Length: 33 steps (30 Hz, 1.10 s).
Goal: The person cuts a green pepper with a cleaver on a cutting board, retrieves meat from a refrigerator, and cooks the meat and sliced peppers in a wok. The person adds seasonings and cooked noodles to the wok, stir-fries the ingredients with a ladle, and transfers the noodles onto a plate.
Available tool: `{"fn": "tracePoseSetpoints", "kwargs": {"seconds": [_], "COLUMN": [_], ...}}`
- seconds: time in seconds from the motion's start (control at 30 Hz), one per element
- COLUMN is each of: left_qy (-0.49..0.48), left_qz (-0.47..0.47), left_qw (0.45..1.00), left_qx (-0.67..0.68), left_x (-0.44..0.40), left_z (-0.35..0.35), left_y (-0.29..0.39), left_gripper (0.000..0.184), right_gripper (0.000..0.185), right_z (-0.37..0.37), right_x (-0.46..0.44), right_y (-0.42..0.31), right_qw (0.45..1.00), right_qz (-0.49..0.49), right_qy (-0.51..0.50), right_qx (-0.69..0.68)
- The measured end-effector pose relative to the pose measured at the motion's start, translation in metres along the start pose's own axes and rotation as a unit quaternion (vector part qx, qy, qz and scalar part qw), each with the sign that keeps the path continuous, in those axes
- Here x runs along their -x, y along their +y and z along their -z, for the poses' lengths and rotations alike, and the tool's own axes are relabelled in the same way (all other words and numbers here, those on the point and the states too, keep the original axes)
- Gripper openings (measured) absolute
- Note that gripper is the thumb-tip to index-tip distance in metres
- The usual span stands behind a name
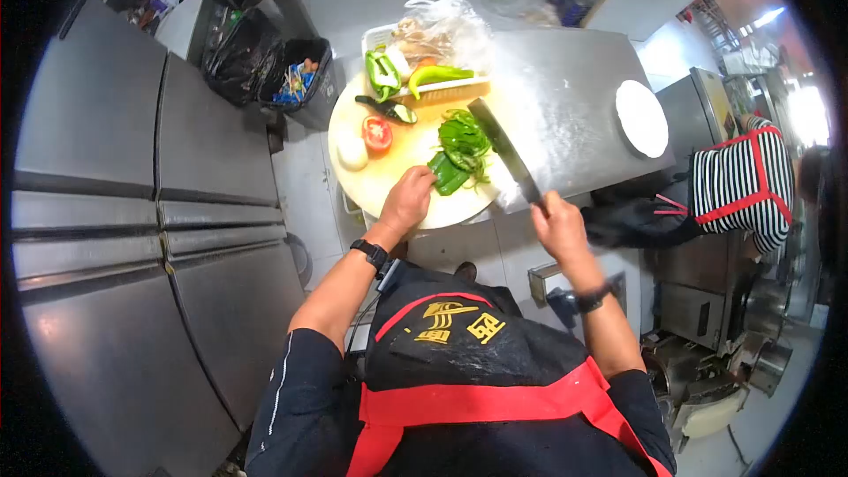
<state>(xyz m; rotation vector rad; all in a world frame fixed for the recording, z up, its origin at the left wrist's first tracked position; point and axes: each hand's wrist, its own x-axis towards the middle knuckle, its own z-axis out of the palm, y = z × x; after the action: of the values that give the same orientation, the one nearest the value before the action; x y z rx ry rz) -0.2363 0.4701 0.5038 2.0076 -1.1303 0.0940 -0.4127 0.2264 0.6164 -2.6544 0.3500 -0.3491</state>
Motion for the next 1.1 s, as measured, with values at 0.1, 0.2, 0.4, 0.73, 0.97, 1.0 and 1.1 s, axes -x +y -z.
{"fn": "tracePoseSetpoints", "kwargs": {"seconds": [0.1,0.2,0.4,0.73,0.97,1.0,1.1], "left_qy": [0.013,0.019,-0.146,-0.234,-0.153,-0.128,-0.111], "left_qz": [0.005,-0.022,-0.149,-0.124,-0.127,-0.123,-0.171], "left_qw": [1.000,0.999,0.975,0.962,0.980,0.984,0.979], "left_qx": [-0.009,-0.017,-0.079,-0.068,-0.026,0.013,-0.003], "left_x": [-0.023,-0.065,-0.163,-0.101,-0.089,-0.086,-0.082], "left_z": [0.004,0.002,-0.049,-0.007,-0.034,-0.040,-0.050], "left_y": [0.012,0.016,-0.011,0.009,-0.019,-0.023,-0.039], "left_gripper": [0.032,0.045,0.058,0.096,0.081,0.076,0.063], "right_gripper": [0.024,0.024,0.019,0.023,0.026,0.026,0.032], "right_z": [-0.013,-0.013,-0.061,-0.116,-0.156,-0.163,-0.198], "right_x": [0.004,-0.002,0.013,0.012,-0.011,-0.013,-0.006], "right_y": [0.034,0.034,0.060,-0.026,-0.093,-0.089,-0.073], "right_qw": [0.995,0.868,0.779,0.753,0.804,0.871,0.995], "right_qz": [-0.062,-0.334,-0.402,-0.462,-0.452,-0.398,-0.002], "right_qy": [0.017,-0.077,-0.086,-0.023,-0.082,-0.132,0.036], "right_qx": [-0.078,-0.360,-0.473,-0.468,-0.378,-0.257,-0.098]}}
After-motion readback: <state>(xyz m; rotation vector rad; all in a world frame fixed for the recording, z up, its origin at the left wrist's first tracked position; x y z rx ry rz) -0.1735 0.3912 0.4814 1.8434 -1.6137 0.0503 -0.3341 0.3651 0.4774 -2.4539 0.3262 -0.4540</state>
